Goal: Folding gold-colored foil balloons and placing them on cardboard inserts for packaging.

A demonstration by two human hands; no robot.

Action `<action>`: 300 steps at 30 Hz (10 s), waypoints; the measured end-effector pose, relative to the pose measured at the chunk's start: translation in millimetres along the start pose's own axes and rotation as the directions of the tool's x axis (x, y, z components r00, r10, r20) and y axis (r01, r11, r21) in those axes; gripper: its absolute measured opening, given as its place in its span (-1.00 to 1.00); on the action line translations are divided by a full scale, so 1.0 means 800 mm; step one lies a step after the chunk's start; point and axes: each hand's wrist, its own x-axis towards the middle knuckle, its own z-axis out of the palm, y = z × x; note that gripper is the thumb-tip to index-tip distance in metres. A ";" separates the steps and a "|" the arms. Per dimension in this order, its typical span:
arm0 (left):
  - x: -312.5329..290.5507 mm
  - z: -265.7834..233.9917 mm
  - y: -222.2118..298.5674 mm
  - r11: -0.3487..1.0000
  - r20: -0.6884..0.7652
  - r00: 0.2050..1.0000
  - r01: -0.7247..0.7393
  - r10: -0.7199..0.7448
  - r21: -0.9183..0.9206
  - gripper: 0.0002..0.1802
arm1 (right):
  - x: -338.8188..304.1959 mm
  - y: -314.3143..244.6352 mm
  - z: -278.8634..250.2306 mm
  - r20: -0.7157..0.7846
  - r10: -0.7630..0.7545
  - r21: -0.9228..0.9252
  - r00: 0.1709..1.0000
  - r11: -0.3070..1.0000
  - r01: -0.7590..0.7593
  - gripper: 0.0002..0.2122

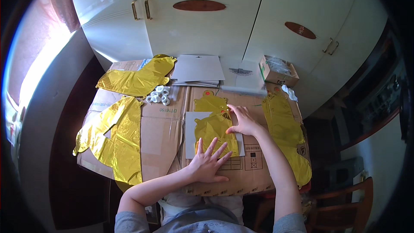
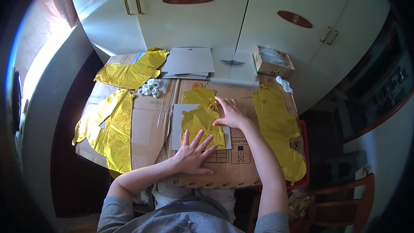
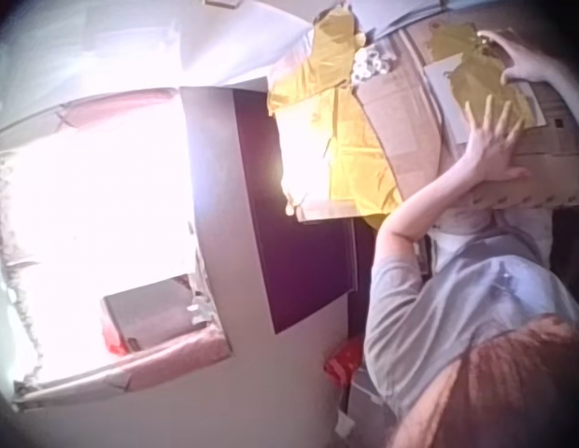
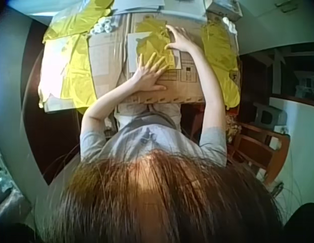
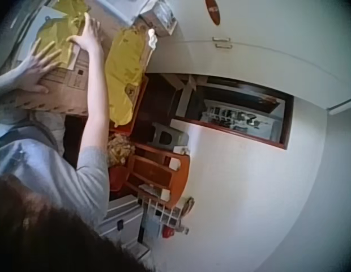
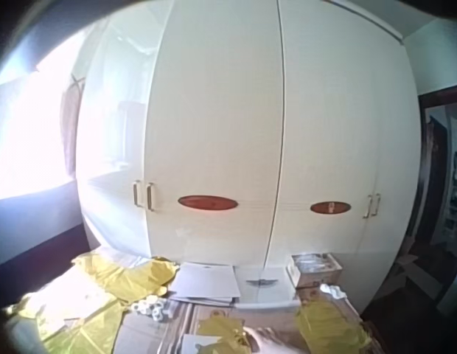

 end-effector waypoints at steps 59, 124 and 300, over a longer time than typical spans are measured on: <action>-0.056 0.006 0.069 0.979 -0.010 0.985 0.169 -0.171 -0.111 0.00 | -0.186 0.184 -0.085 -0.551 0.432 -0.064 0.714 0.831 -0.552 -0.73; -0.041 -0.005 0.082 0.963 0.145 0.957 0.261 -0.249 -0.065 0.13 | -0.184 -0.031 0.033 -0.027 -0.606 -0.077 0.795 0.794 0.603 -0.76; -0.068 -0.005 0.029 0.992 0.001 0.998 0.065 -0.065 -0.110 -0.05 | 0.050 -0.155 0.079 0.023 0.131 0.087 0.991 0.987 -0.133 -0.87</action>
